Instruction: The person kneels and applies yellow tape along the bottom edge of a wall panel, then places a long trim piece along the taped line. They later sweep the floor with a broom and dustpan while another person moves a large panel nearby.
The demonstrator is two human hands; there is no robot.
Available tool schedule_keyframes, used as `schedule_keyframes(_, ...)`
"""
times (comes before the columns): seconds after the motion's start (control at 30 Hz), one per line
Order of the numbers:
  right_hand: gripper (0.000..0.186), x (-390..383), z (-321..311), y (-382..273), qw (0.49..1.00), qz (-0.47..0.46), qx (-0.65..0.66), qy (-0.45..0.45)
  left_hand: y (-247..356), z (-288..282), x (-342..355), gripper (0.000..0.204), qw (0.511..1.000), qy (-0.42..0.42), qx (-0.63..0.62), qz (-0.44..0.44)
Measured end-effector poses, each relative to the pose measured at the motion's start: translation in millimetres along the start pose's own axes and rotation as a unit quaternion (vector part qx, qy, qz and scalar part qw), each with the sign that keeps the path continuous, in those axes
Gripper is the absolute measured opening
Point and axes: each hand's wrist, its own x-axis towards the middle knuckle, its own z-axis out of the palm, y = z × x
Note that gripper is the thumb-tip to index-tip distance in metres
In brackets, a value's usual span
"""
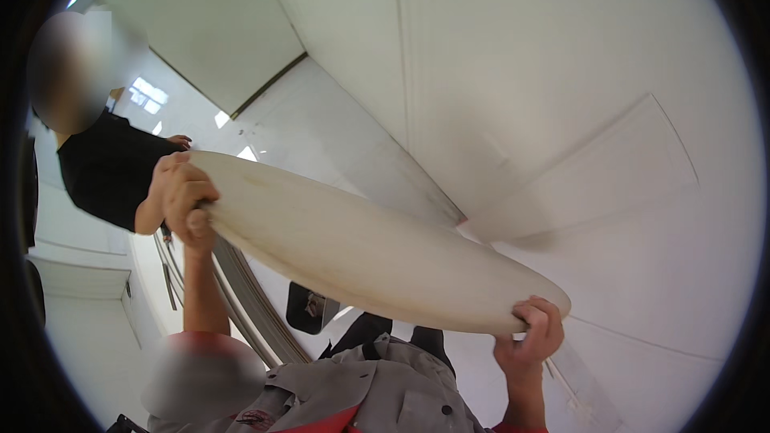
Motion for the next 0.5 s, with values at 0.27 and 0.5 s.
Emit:
schedule_keyframes(0.27, 0.035, 25, 9, -52, 0.998, -0.043, 0.027, -0.020, -54, -18, -15, 0.061, 0.996, -0.013, -0.055, -0.065)
schedule_keyframes(0.5, 0.038, 43, 41, -101, 0.996, -0.069, 0.058, -0.017, -86, -15, -26, 0.050, 0.970, 0.035, -0.193, -0.145)
